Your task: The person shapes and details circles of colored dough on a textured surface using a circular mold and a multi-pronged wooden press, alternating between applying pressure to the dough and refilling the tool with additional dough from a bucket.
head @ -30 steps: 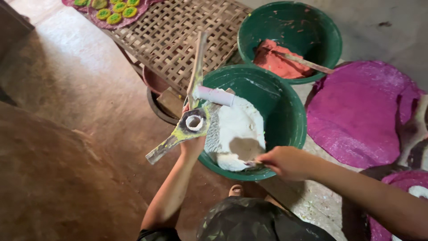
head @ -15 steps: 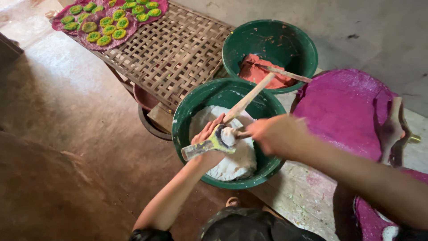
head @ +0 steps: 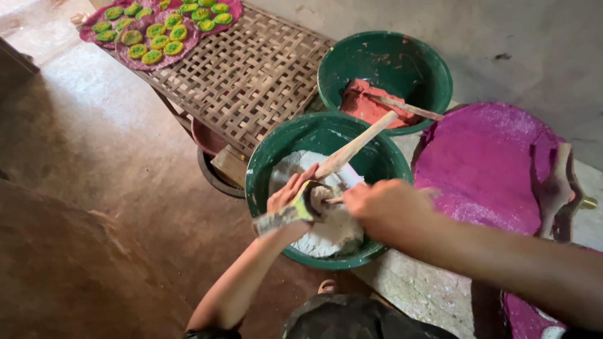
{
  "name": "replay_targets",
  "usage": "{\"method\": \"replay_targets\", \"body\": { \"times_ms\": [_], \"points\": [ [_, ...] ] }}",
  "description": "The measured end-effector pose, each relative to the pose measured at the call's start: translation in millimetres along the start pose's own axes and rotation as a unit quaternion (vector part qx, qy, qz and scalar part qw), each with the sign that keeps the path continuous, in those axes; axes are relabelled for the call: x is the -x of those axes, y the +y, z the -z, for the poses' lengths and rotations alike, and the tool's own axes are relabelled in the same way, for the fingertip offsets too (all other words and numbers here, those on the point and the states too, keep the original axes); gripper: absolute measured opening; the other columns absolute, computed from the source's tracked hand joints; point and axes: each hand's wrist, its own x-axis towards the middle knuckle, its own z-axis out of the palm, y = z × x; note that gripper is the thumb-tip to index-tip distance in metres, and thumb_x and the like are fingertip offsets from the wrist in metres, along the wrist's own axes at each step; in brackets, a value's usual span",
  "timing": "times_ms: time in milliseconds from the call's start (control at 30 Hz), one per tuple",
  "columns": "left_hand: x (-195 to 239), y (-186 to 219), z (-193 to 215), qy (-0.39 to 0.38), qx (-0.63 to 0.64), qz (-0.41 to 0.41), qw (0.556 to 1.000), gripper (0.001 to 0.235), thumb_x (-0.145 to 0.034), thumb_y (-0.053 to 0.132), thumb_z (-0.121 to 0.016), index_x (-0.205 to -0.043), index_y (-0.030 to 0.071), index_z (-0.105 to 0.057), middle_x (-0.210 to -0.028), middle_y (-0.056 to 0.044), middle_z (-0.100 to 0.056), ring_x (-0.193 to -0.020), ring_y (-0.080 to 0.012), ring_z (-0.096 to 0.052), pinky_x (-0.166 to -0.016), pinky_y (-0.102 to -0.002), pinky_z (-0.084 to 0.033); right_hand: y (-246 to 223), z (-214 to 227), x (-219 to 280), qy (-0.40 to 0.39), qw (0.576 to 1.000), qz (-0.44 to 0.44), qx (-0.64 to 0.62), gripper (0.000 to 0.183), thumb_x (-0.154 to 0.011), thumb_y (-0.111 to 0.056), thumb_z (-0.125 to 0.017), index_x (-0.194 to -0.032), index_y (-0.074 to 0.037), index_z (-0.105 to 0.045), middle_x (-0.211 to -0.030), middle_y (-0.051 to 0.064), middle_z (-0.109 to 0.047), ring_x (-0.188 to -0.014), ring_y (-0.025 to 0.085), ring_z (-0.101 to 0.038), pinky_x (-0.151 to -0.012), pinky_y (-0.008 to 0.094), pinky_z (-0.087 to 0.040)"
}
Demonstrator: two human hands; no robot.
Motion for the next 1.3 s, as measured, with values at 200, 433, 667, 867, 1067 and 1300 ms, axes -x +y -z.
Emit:
{"method": "replay_targets", "body": {
  "times_ms": [200,433,667,867,1067,1300],
  "points": [
    [-4.2,-13.5,-17.9,0.053,0.131,-0.027,0.990,0.076,-0.072,0.026,-0.078,-0.141,0.012,-0.051,-0.137,-0.008,-0.064,-0.118,-0.0288,-0.068,-0.091,-0.038,-0.057,-9.1,-24.5,-3.7,0.040,0.997,-0.005,-0.059,0.008,-0.081,-0.013,-0.061,-0.087,-0.007,-0.063,-0.077,0.012,-0.067,-0.062,0.028,-0.071,-0.051,0.039,-0.056],
    [-7.3,-24.8,10.0,0.091,0.078,-0.076,0.990,0.053,-0.077,0.023,-0.080,-0.125,0.024,-0.057,-0.146,-0.010,-0.063,-0.119,-0.0263,-0.069,-0.097,-0.034,-0.057,34.1,17.3,36.2,0.018,0.998,-0.055,-0.040,0.028,-0.076,-0.009,-0.062,-0.103,-0.013,-0.065,-0.083,0.006,-0.064,-0.063,0.025,-0.071,-0.051,0.038,-0.054],
    [-17.2,6.4,-4.7,-0.014,0.006,-0.042,0.999,0.070,-0.068,0.023,-0.083,-0.131,0.018,-0.054,-0.137,-0.012,-0.062,-0.121,-0.0355,-0.063,-0.092,-0.043,-0.051,-11.6,-9.2,-16.5,0.073,0.996,0.037,0.036,0.013,-0.079,-0.016,-0.062,-0.087,-0.007,-0.066,-0.076,0.009,-0.066,-0.059,0.025,-0.070,-0.049,0.036,-0.054],
    [-8.1,-24.3,-3.2,0.121,0.315,0.138,0.931,0.065,-0.082,0.023,-0.080,-0.140,0.014,-0.054,-0.124,-0.009,-0.066,-0.107,-0.0258,-0.072,-0.093,-0.031,-0.058,16.5,-8.6,23.9,-0.003,0.958,-0.204,-0.201,0.023,-0.092,-0.022,-0.061,-0.113,-0.016,-0.070,-0.089,0.009,-0.070,-0.070,0.030,-0.072,-0.055,0.045,-0.054],
    [-18.1,-14.3,5.0,0.228,0.039,0.020,0.973,0.048,-0.078,0.015,-0.081,-0.123,0.006,-0.067,-0.148,-0.013,-0.058,-0.108,-0.0304,-0.069,-0.087,-0.037,-0.057,-29.1,-106.6,-14.5,0.215,0.805,-0.164,-0.528,0.045,-0.096,-0.008,-0.062,-0.141,-0.007,-0.058,-0.112,0.022,-0.072,-0.096,0.031,-0.078,-0.081,0.031,-0.058],
    [-35.4,-24.9,8.9,0.184,0.000,0.050,0.982,0.073,-0.067,0.019,-0.083,-0.134,-0.001,-0.060,-0.149,-0.017,-0.053,-0.112,-0.0375,-0.060,-0.088,-0.047,-0.053,-8.9,-133.0,14.3,0.095,0.758,-0.175,-0.621,0.047,-0.097,-0.006,-0.060,-0.144,-0.012,-0.057,-0.111,0.014,-0.080,-0.087,0.010,-0.064,-0.077,0.029,-0.056]
  ]
}}
